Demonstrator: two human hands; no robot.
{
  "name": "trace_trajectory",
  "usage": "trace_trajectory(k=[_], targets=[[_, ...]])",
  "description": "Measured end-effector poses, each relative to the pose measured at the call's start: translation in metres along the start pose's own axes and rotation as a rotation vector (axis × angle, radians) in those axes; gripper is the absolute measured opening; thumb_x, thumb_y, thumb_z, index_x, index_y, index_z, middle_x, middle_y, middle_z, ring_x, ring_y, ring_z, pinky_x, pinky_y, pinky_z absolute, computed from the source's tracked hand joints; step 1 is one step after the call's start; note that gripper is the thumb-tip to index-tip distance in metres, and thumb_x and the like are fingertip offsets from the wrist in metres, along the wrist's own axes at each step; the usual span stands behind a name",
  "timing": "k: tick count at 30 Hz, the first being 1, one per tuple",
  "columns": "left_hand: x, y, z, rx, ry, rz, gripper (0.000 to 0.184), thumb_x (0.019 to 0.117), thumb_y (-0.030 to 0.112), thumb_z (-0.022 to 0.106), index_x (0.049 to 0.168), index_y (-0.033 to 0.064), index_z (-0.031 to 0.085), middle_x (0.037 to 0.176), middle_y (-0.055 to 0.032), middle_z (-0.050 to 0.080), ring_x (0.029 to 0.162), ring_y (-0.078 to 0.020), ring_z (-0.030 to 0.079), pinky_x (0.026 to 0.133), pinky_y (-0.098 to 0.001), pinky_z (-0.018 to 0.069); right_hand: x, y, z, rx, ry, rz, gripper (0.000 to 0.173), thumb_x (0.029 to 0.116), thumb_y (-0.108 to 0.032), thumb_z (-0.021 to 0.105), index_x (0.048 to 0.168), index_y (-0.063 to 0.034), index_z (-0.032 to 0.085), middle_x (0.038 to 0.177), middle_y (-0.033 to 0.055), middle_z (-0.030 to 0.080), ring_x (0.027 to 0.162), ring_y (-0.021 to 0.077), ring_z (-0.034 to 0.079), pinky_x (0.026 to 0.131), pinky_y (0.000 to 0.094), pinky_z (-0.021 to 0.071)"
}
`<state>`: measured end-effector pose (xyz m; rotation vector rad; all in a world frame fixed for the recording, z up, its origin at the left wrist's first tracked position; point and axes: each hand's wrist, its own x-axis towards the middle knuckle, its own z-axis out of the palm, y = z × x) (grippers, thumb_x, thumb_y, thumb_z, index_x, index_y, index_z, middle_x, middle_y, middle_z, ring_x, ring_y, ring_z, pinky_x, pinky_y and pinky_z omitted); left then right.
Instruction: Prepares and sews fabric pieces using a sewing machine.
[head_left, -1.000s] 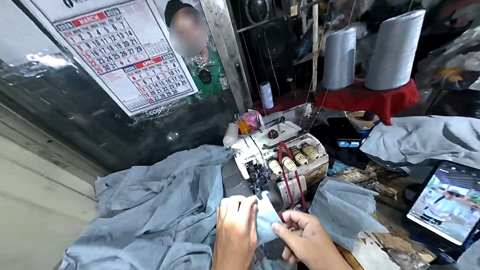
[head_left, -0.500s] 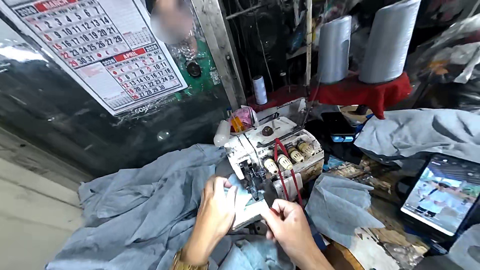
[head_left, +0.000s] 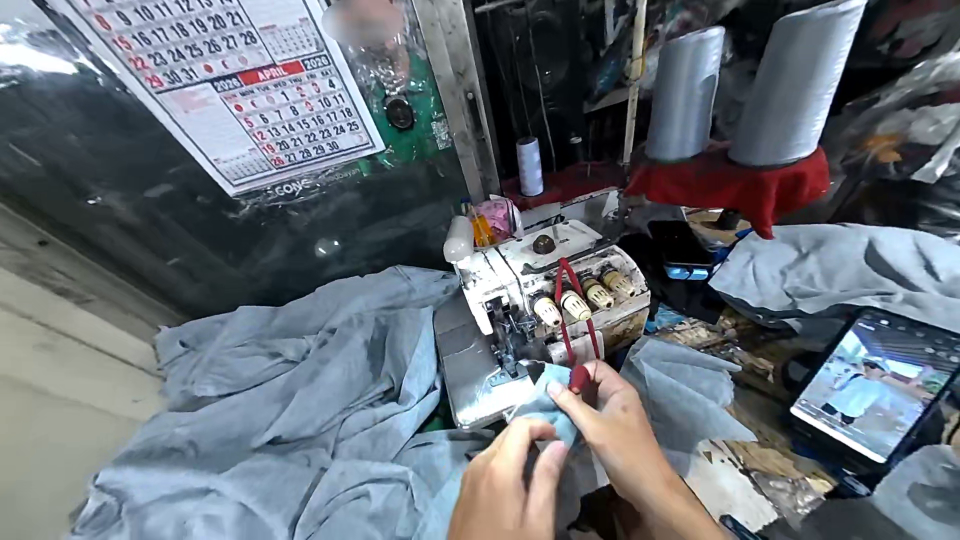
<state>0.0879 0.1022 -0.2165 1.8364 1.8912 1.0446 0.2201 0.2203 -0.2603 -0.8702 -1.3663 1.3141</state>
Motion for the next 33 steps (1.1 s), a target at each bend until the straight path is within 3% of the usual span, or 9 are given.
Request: trace_trajectory(k=[2, 6, 10, 15, 19, 23, 27, 30, 33], targets=[[-0.003, -0.009, -0.011, -0.209, 0.056, -0.028, 0.025, 0.1067, 0.018, 0.053, 0.122, 0.0080, 0.069, 0.107, 0.0001, 0.073, 0.088, -0.0086, 0.071, 0.078, -0.0301, 0.0620, -0.017, -0.003, -0.002, -0.038, -0.010, -0.066, 0.031, 0.0907, -0.021, 0.076, 0.117, -0.0077, 0.065, 0.106, 0.0049, 0.073, 0.098, 0.0192, 0.072, 0.086, 0.0369, 0.0631], [-0.011, -0.015, 0.008, -0.443, 0.356, -0.071, 0.017, 0.0936, 0.002, 0.069, 0.111, 0.0015, 0.069, 0.095, -0.0059, 0.076, 0.078, -0.0184, 0.074, 0.067, -0.0329, 0.0654, -0.046, -0.007, -0.016, 0.036, -0.187, -0.074, 0.051, 0.0918, -0.004, 0.071, 0.138, -0.0044, 0.049, 0.108, 0.0113, 0.074, 0.095, 0.0264, 0.075, 0.082, 0.0409, 0.0657], [-0.021, -0.005, -0.013, -0.450, 0.294, -0.142, 0.022, 0.0944, 0.003, 0.070, 0.115, 0.0025, 0.065, 0.092, -0.0058, 0.077, 0.075, -0.0193, 0.074, 0.065, -0.0338, 0.0650, -0.035, -0.027, -0.040, -0.159, -0.349, -0.112, 0.042, 0.0973, -0.013, 0.069, 0.137, -0.0123, 0.056, 0.096, 0.0041, 0.075, 0.079, 0.0189, 0.073, 0.070, 0.0329, 0.0633], [-0.029, -0.005, -0.025, -0.402, 0.250, -0.151, 0.027, 0.0933, 0.009, 0.075, 0.117, 0.0071, 0.063, 0.085, -0.0014, 0.077, 0.069, -0.0183, 0.075, 0.061, -0.0348, 0.0664, -0.031, -0.043, -0.046, -0.304, -0.420, -0.109, 0.041, 0.0967, -0.022, 0.072, 0.136, -0.0195, 0.059, 0.098, 0.0002, 0.076, 0.077, 0.0175, 0.074, 0.065, 0.0328, 0.0649], [-0.020, -0.011, -0.024, -0.387, 0.316, -0.090, 0.030, 0.0863, 0.014, 0.083, 0.109, 0.0084, 0.065, 0.079, -0.0012, 0.076, 0.064, -0.0177, 0.073, 0.056, -0.0322, 0.0644, -0.035, -0.058, -0.042, -0.345, -0.412, -0.038, 0.038, 0.0990, -0.030, 0.070, 0.135, -0.0228, 0.060, 0.095, -0.0006, 0.075, 0.055, 0.0170, 0.068, 0.041, 0.0322, 0.0578], [-0.020, -0.005, -0.025, -0.408, 0.188, -0.078, 0.024, 0.0917, 0.005, 0.074, 0.114, 0.0072, 0.065, 0.086, -0.0030, 0.076, 0.070, -0.0191, 0.074, 0.064, -0.0337, 0.0653, -0.047, -0.053, -0.032, -0.395, -0.237, -0.072, 0.035, 0.0966, -0.030, 0.070, 0.128, -0.0163, 0.066, 0.093, -0.0039, 0.076, 0.055, 0.0112, 0.065, 0.043, 0.0291, 0.0529], [-0.022, 0.004, -0.012, -0.293, 0.234, -0.072, 0.030, 0.0868, 0.015, 0.083, 0.108, 0.0093, 0.061, 0.081, 0.0007, 0.076, 0.065, -0.0145, 0.073, 0.055, -0.0300, 0.0630, -0.061, -0.025, -0.034, -0.375, -0.158, -0.148, 0.036, 0.0961, -0.032, 0.071, 0.129, -0.0180, 0.064, 0.091, -0.0072, 0.076, 0.055, 0.0075, 0.064, 0.043, 0.0256, 0.0530], [-0.017, 0.001, 0.005, -0.244, 0.248, -0.051, 0.035, 0.0817, 0.021, 0.087, 0.106, 0.0108, 0.064, 0.079, 0.0035, 0.073, 0.065, -0.0115, 0.072, 0.056, -0.0280, 0.0632, -0.067, -0.016, -0.038, -0.376, -0.117, -0.134, 0.035, 0.0957, -0.032, 0.071, 0.128, -0.0218, 0.066, 0.086, -0.0081, 0.076, 0.052, 0.0074, 0.062, 0.042, 0.0260, 0.0517], [-0.018, 0.004, 0.017, -0.250, 0.113, -0.044, 0.029, 0.0912, 0.014, 0.077, 0.118, 0.0114, 0.066, 0.088, 0.0043, 0.076, 0.073, -0.0112, 0.074, 0.065, -0.0287, 0.0654, -0.075, -0.013, -0.040, -0.344, -0.089, -0.101, 0.034, 0.0955, -0.029, 0.072, 0.128, -0.0194, 0.066, 0.084, -0.0073, 0.076, 0.053, 0.0080, 0.064, 0.042, 0.0268, 0.0532]])
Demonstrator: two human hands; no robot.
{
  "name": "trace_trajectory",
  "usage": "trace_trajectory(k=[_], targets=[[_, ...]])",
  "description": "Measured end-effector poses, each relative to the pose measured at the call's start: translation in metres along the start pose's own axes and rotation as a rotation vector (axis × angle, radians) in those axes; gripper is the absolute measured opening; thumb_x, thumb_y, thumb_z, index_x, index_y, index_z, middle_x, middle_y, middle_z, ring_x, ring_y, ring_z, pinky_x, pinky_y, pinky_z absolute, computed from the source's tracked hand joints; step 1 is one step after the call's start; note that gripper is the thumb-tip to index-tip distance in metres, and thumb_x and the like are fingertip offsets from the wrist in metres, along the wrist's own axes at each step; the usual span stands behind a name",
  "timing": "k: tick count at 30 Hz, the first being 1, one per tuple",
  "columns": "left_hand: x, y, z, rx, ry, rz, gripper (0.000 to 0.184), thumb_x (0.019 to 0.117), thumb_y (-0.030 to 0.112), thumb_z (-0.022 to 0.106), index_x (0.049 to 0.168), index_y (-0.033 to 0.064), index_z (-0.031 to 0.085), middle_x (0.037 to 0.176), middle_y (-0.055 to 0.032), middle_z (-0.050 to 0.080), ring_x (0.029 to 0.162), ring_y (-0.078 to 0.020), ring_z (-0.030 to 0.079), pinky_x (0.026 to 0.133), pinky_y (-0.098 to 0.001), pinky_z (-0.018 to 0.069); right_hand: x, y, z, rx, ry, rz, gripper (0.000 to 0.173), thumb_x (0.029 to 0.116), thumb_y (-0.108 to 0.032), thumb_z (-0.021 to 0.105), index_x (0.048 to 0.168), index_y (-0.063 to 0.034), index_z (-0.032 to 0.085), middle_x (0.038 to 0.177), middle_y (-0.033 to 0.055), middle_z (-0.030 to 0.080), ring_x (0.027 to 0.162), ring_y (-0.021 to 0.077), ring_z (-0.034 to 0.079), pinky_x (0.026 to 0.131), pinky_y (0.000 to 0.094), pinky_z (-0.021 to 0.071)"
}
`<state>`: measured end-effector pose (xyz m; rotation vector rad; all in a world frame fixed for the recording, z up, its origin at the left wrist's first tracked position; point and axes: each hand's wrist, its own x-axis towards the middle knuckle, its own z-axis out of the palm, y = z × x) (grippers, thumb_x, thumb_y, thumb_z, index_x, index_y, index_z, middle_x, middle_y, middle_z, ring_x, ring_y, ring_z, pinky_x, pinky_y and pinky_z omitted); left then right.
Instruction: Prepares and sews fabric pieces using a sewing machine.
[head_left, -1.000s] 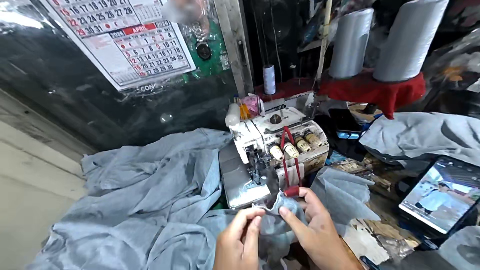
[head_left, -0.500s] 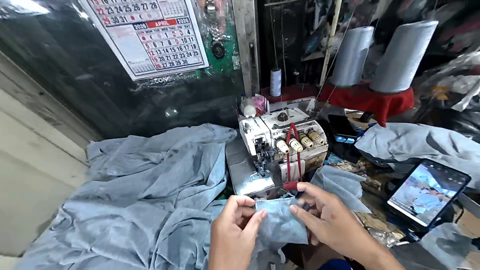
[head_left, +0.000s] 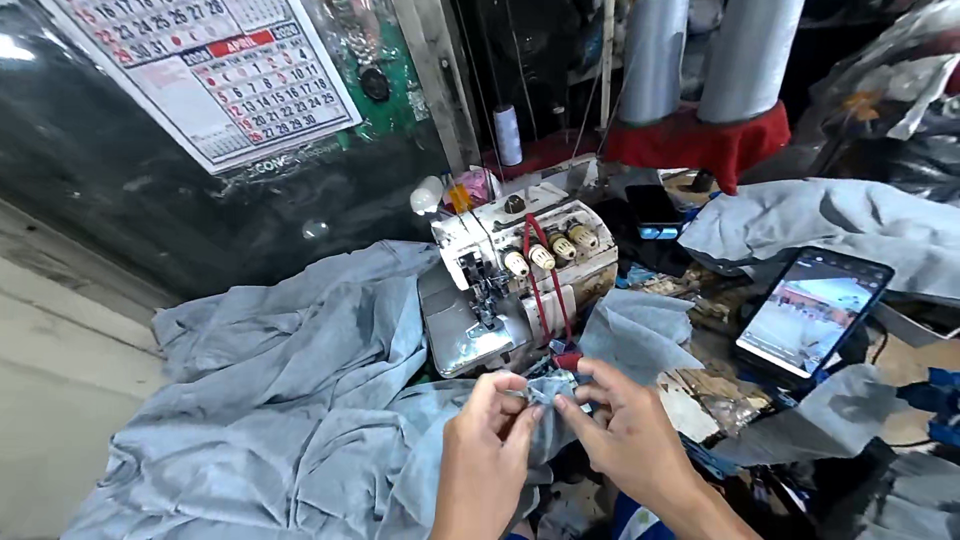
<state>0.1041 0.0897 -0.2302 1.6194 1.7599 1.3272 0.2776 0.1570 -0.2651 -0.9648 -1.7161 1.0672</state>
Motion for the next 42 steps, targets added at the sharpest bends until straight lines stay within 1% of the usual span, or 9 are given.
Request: trace_trajectory(k=[4, 8, 16, 23, 25, 29, 31, 35, 42], targets=[[-0.006, 0.003, 0.017, 0.086, -0.038, -0.015, 0.029, 0.0919, 0.012, 0.073, 0.119, 0.0132, 0.065, 0.091, 0.0082, 0.076, 0.075, -0.0066, 0.074, 0.065, -0.0255, 0.0647, -0.019, -0.002, -0.006, 0.227, -0.081, 0.140, 0.046, 0.0998, -0.024, 0.068, 0.141, -0.0094, 0.056, 0.088, 0.0002, 0.075, 0.052, 0.0145, 0.066, 0.038, 0.0308, 0.0558], [-0.007, 0.000, 0.022, 0.086, -0.059, -0.048, 0.037, 0.0838, 0.008, 0.079, 0.118, 0.0134, 0.065, 0.092, 0.0071, 0.076, 0.078, -0.0079, 0.074, 0.067, -0.0271, 0.0661, -0.010, 0.003, -0.010, 0.167, -0.192, 0.216, 0.066, 0.0880, -0.042, 0.080, 0.143, -0.0147, 0.055, 0.095, -0.0035, 0.074, 0.062, 0.0108, 0.067, 0.048, 0.0284, 0.0569], [-0.018, -0.001, 0.013, 0.307, -0.001, 0.084, 0.020, 0.0967, 0.020, 0.069, 0.106, 0.0027, 0.072, 0.093, -0.0061, 0.071, 0.079, -0.0106, 0.070, 0.072, -0.0300, 0.0618, -0.001, -0.009, -0.008, 0.259, -0.118, 0.152, 0.047, 0.0983, -0.007, 0.062, 0.144, -0.0051, 0.051, 0.098, 0.0033, 0.076, 0.055, 0.0161, 0.069, 0.045, 0.0352, 0.0606], [-0.039, 0.017, 0.024, -0.771, 0.044, -0.491, 0.035, 0.1116, 0.019, 0.037, 0.117, -0.0043, 0.062, 0.100, -0.0157, 0.071, 0.093, -0.0238, 0.071, 0.086, -0.0441, 0.0605, -0.020, -0.017, 0.007, 0.830, -0.264, 0.556, 0.031, 0.1088, -0.018, 0.042, 0.135, -0.0094, 0.057, 0.101, 0.0089, 0.069, 0.063, 0.0105, 0.057, 0.049, 0.0235, 0.0429], [-0.028, 0.010, 0.015, -0.460, 0.023, -0.302, 0.032, 0.1113, 0.020, 0.041, 0.107, 0.0008, 0.065, 0.089, -0.0087, 0.068, 0.082, -0.0173, 0.068, 0.076, -0.0345, 0.0602, -0.001, -0.008, 0.015, 0.744, -0.333, 0.553, 0.032, 0.1083, -0.021, 0.047, 0.136, -0.0092, 0.055, 0.107, 0.0109, 0.070, 0.079, 0.0166, 0.068, 0.062, 0.0300, 0.0570], [-0.016, 0.004, -0.014, 0.042, 0.119, 0.012, 0.027, 0.1096, 0.026, 0.047, 0.101, 0.0100, 0.066, 0.074, 0.0046, 0.063, 0.063, -0.0055, 0.060, 0.055, -0.0233, 0.0526, 0.006, -0.018, 0.017, 0.435, -0.163, 0.298, 0.035, 0.1043, -0.028, 0.059, 0.136, -0.0129, 0.056, 0.078, 0.0075, 0.061, 0.050, 0.0154, 0.052, 0.042, 0.0299, 0.0459], [-0.017, -0.004, -0.017, 0.075, 0.142, 0.122, 0.027, 0.1091, 0.026, 0.048, 0.102, 0.0089, 0.067, 0.079, 0.0039, 0.065, 0.068, -0.0044, 0.063, 0.060, -0.0225, 0.0552, -0.017, -0.036, 0.011, 0.509, -0.168, 0.196, 0.029, 0.1059, -0.018, 0.056, 0.133, -0.0068, 0.058, 0.075, 0.0066, 0.064, 0.043, 0.0130, 0.052, 0.034, 0.0276, 0.0443], [-0.031, -0.014, 0.005, 0.009, 0.133, 0.337, 0.027, 0.1077, 0.026, 0.051, 0.096, 0.0077, 0.067, 0.085, -0.0016, 0.065, 0.084, -0.0109, 0.063, 0.078, -0.0297, 0.0544, -0.044, -0.031, 0.012, 0.577, -0.145, 0.226, 0.043, 0.1076, -0.007, 0.047, 0.150, -0.0027, 0.041, 0.113, 0.0114, 0.074, 0.046, 0.0083, 0.051, 0.037, 0.0242, 0.0440], [-0.035, -0.019, -0.017, -0.043, 0.118, 0.267, 0.015, 0.1018, 0.021, 0.063, 0.100, 0.0119, 0.074, 0.097, 0.0008, 0.073, 0.092, -0.0134, 0.069, 0.081, -0.0336, 0.0605, -0.011, -0.020, -0.002, 0.312, -0.211, 0.125, 0.062, 0.0989, -0.015, 0.068, 0.154, -0.0114, 0.041, 0.105, 0.0069, 0.077, 0.065, 0.0180, 0.069, 0.046, 0.0283, 0.0539]])
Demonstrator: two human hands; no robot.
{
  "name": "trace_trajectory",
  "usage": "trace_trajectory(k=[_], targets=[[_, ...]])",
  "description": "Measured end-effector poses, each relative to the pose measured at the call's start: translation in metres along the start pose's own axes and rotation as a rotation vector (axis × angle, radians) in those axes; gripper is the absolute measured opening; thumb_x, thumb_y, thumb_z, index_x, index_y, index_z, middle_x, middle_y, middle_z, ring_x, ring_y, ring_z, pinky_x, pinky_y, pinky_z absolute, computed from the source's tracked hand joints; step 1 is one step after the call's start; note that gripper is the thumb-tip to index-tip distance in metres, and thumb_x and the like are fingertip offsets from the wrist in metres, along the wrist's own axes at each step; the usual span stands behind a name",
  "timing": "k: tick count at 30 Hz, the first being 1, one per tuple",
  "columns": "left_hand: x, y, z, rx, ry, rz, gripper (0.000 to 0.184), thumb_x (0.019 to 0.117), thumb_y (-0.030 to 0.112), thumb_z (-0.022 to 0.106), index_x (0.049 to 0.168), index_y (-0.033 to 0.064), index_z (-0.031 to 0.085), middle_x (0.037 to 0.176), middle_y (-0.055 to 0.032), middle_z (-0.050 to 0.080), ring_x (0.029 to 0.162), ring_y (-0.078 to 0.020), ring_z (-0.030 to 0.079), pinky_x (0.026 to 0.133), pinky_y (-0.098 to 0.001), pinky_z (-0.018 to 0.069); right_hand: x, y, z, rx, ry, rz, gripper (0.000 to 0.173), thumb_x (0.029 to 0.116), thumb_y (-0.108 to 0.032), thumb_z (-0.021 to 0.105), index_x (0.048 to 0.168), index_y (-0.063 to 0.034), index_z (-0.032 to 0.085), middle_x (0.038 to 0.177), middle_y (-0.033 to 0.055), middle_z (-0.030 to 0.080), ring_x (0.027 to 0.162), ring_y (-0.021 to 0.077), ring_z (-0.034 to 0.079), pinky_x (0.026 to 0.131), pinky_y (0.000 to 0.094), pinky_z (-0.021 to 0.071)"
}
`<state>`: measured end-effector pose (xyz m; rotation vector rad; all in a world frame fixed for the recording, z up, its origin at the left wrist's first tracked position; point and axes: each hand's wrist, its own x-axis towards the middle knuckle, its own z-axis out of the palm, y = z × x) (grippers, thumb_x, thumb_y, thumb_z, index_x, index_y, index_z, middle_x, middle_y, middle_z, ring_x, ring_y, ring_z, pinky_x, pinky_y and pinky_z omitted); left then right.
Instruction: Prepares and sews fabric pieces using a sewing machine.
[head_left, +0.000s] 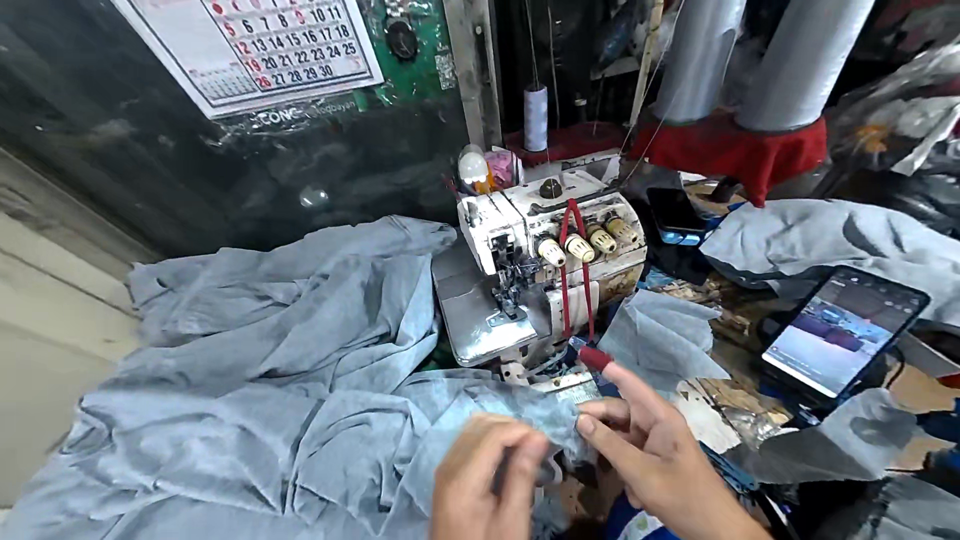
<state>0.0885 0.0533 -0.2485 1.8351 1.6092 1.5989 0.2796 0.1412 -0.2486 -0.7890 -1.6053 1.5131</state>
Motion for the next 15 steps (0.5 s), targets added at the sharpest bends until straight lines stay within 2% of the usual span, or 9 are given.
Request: trace_trajectory(k=[2, 4, 6, 7, 8, 10, 11, 13, 15], targets=[[0.021, 0.006, -0.019, 0.043, -0.077, 0.031, 0.020, 0.1024, 0.025, 0.062, 0.113, 0.0148, 0.075, 0.113, -0.0013, 0.069, 0.103, -0.0153, 0.066, 0.086, -0.0354, 0.0602, 0.009, -0.010, -0.013, -0.092, -0.199, -0.064, 0.061, 0.1010, -0.019, 0.066, 0.156, -0.0186, 0.040, 0.109, 0.0040, 0.076, 0.073, 0.0181, 0.071, 0.055, 0.0301, 0.0592], [0.036, 0.001, -0.019, 0.036, -0.299, 0.036, 0.023, 0.1021, 0.033, 0.063, 0.117, 0.0209, 0.075, 0.128, 0.0014, 0.065, 0.122, -0.0164, 0.060, 0.102, -0.0399, 0.0540, 0.018, -0.025, -0.023, -0.136, -0.384, -0.079, 0.058, 0.1027, -0.021, 0.064, 0.155, -0.0243, 0.040, 0.105, 0.0026, 0.074, 0.067, 0.0151, 0.066, 0.053, 0.0279, 0.0556], [0.040, -0.008, -0.014, -0.110, -0.400, 0.043, 0.020, 0.1045, 0.028, 0.059, 0.107, 0.0132, 0.072, 0.124, -0.0031, 0.068, 0.126, -0.0213, 0.060, 0.107, -0.0442, 0.0523, 0.021, -0.033, -0.032, -0.126, -0.522, -0.056, 0.058, 0.1038, -0.026, 0.062, 0.157, -0.0261, 0.039, 0.099, 0.0033, 0.072, 0.064, 0.0135, 0.062, 0.051, 0.0268, 0.0519], [0.038, -0.010, -0.013, -0.229, -0.412, 0.021, 0.022, 0.1073, 0.024, 0.052, 0.105, 0.0077, 0.067, 0.121, -0.0077, 0.069, 0.125, -0.0257, 0.061, 0.108, -0.0474, 0.0521, 0.018, -0.031, -0.036, -0.078, -0.566, -0.050, 0.057, 0.1044, -0.027, 0.061, 0.157, -0.0223, 0.040, 0.100, 0.0059, 0.071, 0.069, 0.0145, 0.064, 0.057, 0.0286, 0.0545], [0.035, -0.009, -0.010, -0.375, -0.395, -0.033, 0.026, 0.1098, 0.022, 0.045, 0.104, 0.0038, 0.062, 0.118, -0.0124, 0.070, 0.122, -0.0296, 0.064, 0.107, -0.0497, 0.0528, 0.015, -0.026, -0.041, -0.004, -0.597, -0.052, 0.055, 0.1050, -0.025, 0.060, 0.157, -0.0174, 0.042, 0.108, 0.0096, 0.071, 0.079, 0.0170, 0.069, 0.069, 0.0327, 0.0607], [0.027, -0.005, 0.002, -0.667, -0.289, -0.201, 0.031, 0.1101, 0.025, 0.038, 0.101, 0.0018, 0.056, 0.109, -0.0188, 0.069, 0.110, -0.0332, 0.067, 0.101, -0.0508, 0.0539, 0.009, -0.007, -0.042, 0.189, -0.567, -0.091, 0.054, 0.1039, -0.020, 0.061, 0.154, -0.0103, 0.044, 0.108, 0.0129, 0.070, 0.086, 0.0177, 0.068, 0.079, 0.0349, 0.0604], [0.026, -0.002, 0.009, -0.740, -0.241, -0.269, 0.029, 0.1089, 0.026, 0.039, 0.100, 0.0036, 0.055, 0.101, -0.0159, 0.067, 0.100, -0.0273, 0.067, 0.092, -0.0443, 0.0557, 0.006, 0.003, -0.038, 0.260, -0.503, -0.124, 0.054, 0.1020, -0.020, 0.064, 0.152, -0.0087, 0.047, 0.101, 0.0111, 0.069, 0.083, 0.0154, 0.067, 0.077, 0.0330, 0.0593], [0.028, 0.000, 0.017, -0.717, -0.246, -0.315, 0.018, 0.1070, 0.020, 0.049, 0.106, 0.0034, 0.055, 0.093, -0.0105, 0.064, 0.083, -0.0176, 0.065, 0.076, -0.0334, 0.0570, 0.006, 0.017, -0.031, 0.358, -0.362, -0.204, 0.050, 0.0978, -0.021, 0.071, 0.143, -0.0062, 0.057, 0.096, 0.0072, 0.068, 0.082, 0.0119, 0.065, 0.076, 0.0297, 0.0584], [0.029, -0.004, 0.018, -0.627, -0.316, -0.284, 0.018, 0.1028, 0.014, 0.060, 0.113, 0.0010, 0.055, 0.094, -0.0096, 0.066, 0.078, -0.0146, 0.064, 0.070, -0.0295, 0.0561, 0.009, 0.019, -0.031, 0.437, -0.320, -0.269, 0.044, 0.0955, -0.019, 0.074, 0.135, -0.0039, 0.062, 0.103, 0.0085, 0.070, 0.090, 0.0136, 0.066, 0.083, 0.0317, 0.0581]])
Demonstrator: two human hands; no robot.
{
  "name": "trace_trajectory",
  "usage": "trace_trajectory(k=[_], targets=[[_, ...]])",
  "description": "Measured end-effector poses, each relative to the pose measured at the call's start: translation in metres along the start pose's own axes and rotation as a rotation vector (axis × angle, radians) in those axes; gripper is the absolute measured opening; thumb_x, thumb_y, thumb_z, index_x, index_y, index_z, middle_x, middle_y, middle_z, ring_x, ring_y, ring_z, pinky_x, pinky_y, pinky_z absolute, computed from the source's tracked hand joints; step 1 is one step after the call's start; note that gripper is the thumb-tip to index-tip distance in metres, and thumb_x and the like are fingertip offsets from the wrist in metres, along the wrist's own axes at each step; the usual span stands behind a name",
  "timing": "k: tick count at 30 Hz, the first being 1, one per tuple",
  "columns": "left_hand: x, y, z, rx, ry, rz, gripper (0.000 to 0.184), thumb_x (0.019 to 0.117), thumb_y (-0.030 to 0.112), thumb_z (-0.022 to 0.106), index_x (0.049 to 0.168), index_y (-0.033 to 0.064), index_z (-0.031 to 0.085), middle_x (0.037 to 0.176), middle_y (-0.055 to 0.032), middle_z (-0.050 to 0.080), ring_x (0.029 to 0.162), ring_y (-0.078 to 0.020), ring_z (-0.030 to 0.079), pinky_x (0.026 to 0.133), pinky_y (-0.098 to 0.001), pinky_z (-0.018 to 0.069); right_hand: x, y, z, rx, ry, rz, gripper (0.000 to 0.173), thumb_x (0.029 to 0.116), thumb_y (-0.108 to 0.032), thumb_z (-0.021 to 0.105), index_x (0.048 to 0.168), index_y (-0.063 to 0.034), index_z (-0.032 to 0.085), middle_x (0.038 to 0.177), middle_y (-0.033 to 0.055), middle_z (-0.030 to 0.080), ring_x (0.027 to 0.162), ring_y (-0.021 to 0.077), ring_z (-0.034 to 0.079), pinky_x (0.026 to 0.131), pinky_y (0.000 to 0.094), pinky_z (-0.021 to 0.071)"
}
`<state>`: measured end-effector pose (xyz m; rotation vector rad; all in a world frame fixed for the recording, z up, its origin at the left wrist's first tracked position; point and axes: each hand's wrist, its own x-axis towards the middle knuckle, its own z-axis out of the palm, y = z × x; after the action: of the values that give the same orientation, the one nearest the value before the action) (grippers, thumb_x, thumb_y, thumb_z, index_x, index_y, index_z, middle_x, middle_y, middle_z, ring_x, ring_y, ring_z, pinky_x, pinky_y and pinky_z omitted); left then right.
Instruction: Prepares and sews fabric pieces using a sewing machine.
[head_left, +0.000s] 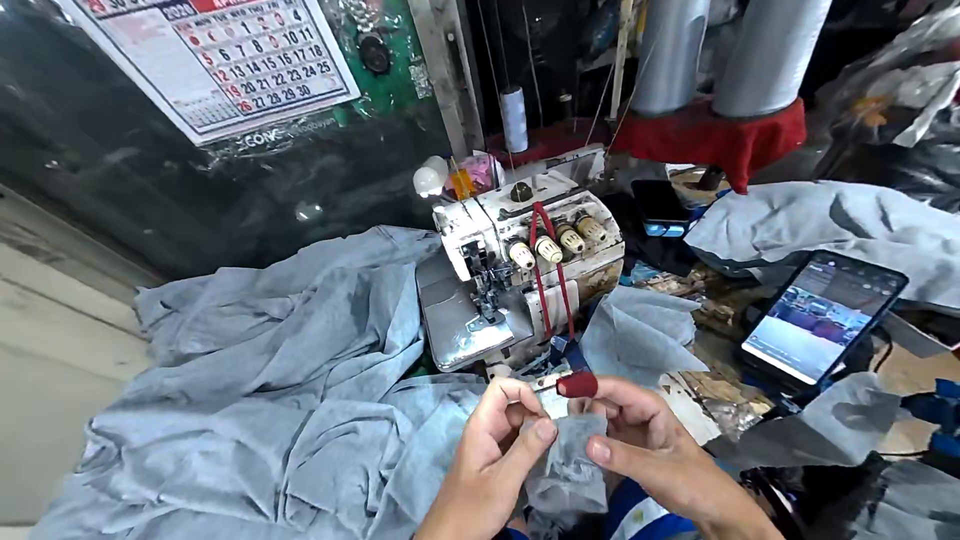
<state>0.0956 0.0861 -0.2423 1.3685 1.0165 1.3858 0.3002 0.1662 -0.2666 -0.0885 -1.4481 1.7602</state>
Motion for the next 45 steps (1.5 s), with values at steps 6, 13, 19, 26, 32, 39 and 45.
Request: trace_trajectory(k=[6, 13, 19, 26, 32, 39, 45], targets=[[-0.003, 0.000, 0.007, -0.237, 0.014, 0.023, 0.027, 0.1000, 0.019, 0.066, 0.120, 0.0024, 0.059, 0.103, -0.0136, 0.069, 0.091, -0.0160, 0.068, 0.083, -0.0330, 0.0577, 0.005, -0.006, -0.008, 0.134, -0.129, 0.202, 0.048, 0.0989, -0.021, 0.069, 0.143, -0.0100, 0.054, 0.092, 0.0053, 0.069, 0.080, 0.0097, 0.066, 0.076, 0.0289, 0.0577], [-0.014, -0.015, 0.008, -0.371, -0.058, -0.001, 0.035, 0.0919, 0.017, 0.077, 0.120, 0.0051, 0.060, 0.103, -0.0128, 0.070, 0.091, -0.0181, 0.070, 0.083, -0.0351, 0.0594, -0.002, -0.002, -0.014, 0.195, -0.192, 0.221, 0.056, 0.0909, -0.016, 0.078, 0.141, -0.0169, 0.052, 0.093, 0.0050, 0.068, 0.073, 0.0080, 0.065, 0.061, 0.0225, 0.0547], [-0.016, -0.018, 0.004, -0.398, -0.139, -0.125, 0.036, 0.0937, 0.017, 0.075, 0.124, 0.0059, 0.058, 0.097, -0.0067, 0.066, 0.082, -0.0109, 0.065, 0.074, -0.0280, 0.0567, 0.001, -0.010, -0.013, 0.201, -0.207, 0.288, 0.053, 0.0979, -0.027, 0.070, 0.147, -0.0231, 0.052, 0.097, 0.0042, 0.072, 0.072, 0.0032, 0.063, 0.059, 0.0171, 0.0507], [-0.018, -0.003, -0.004, -0.369, -0.121, -0.026, 0.048, 0.0906, 0.021, 0.079, 0.130, 0.0063, 0.055, 0.098, -0.0132, 0.072, 0.088, -0.0182, 0.072, 0.081, -0.0351, 0.0606, 0.001, -0.003, -0.009, 0.285, -0.195, 0.278, 0.057, 0.0939, -0.023, 0.074, 0.146, -0.0218, 0.051, 0.097, 0.0044, 0.072, 0.079, 0.0068, 0.068, 0.069, 0.0226, 0.0577], [-0.019, -0.011, 0.004, -0.553, -0.093, -0.024, 0.047, 0.0884, 0.019, 0.081, 0.127, 0.0085, 0.056, 0.103, -0.0128, 0.072, 0.093, -0.0193, 0.072, 0.085, -0.0372, 0.0604, 0.003, -0.001, -0.006, 0.342, -0.196, 0.311, 0.054, 0.0948, -0.023, 0.073, 0.145, -0.0229, 0.052, 0.096, 0.0023, 0.071, 0.069, 0.0021, 0.063, 0.054, 0.0151, 0.0503], [-0.050, 0.019, 0.049, 0.086, 0.120, -0.098, 0.057, 0.0896, 0.009, 0.078, 0.134, -0.0043, 0.045, 0.114, -0.0145, 0.069, 0.098, -0.0243, 0.072, 0.084, -0.0421, 0.0642, -0.010, -0.030, 0.022, 0.514, 0.375, 0.505, 0.020, 0.1027, -0.028, 0.061, 0.119, -0.0165, 0.060, 0.083, 0.0042, 0.064, 0.058, 0.0042, 0.057, 0.050, 0.0175, 0.0489], [-0.084, 0.023, 0.047, 0.541, 0.356, -0.179, 0.024, 0.0914, 0.001, 0.067, 0.113, 0.0002, 0.057, 0.094, -0.0066, 0.069, 0.079, -0.0137, 0.069, 0.069, -0.0331, 0.0610, -0.058, -0.002, 0.075, -0.149, 0.173, 0.549, 0.029, 0.0958, -0.014, 0.070, 0.118, -0.0006, 0.057, 0.103, 0.0098, 0.067, 0.081, 0.0180, 0.066, 0.068, 0.0369, 0.0579]])
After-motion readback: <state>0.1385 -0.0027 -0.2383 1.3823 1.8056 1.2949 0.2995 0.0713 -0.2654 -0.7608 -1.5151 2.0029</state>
